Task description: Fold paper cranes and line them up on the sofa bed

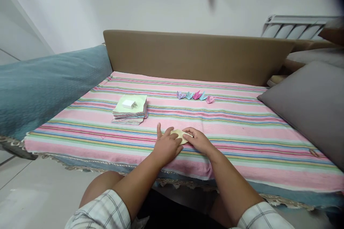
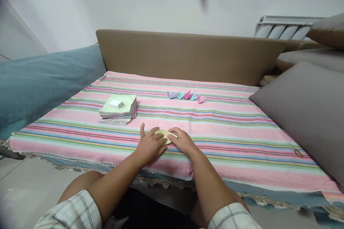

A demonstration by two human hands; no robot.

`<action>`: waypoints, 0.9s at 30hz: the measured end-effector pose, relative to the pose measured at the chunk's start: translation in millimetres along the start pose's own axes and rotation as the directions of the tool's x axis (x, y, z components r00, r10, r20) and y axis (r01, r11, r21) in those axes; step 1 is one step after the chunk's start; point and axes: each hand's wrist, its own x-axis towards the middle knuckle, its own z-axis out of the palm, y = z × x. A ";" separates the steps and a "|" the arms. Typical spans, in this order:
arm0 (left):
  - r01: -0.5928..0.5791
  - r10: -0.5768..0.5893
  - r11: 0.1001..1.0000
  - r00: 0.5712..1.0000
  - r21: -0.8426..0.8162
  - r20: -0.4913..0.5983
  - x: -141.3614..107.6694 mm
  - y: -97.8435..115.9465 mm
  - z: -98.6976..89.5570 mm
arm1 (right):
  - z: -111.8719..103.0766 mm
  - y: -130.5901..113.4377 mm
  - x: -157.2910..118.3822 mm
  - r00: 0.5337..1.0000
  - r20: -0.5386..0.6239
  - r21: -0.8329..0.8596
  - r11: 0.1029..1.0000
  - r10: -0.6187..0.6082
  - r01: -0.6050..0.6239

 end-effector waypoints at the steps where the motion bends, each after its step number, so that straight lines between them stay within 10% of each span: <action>1: 0.001 -0.001 1.000 1.000 0.012 0.003 0.5 0.8 0.6 | 1.9 0.9 1.5 1.000 -0.018 0.000 1.000 0.014 -0.014; 27: -0.088 0.086 0.996 0.995 -0.034 -0.047 -1.9 -35.3 -10.8 | 4.5 -10.9 2.7 0.991 -0.123 -0.323 0.942 0.051 -0.089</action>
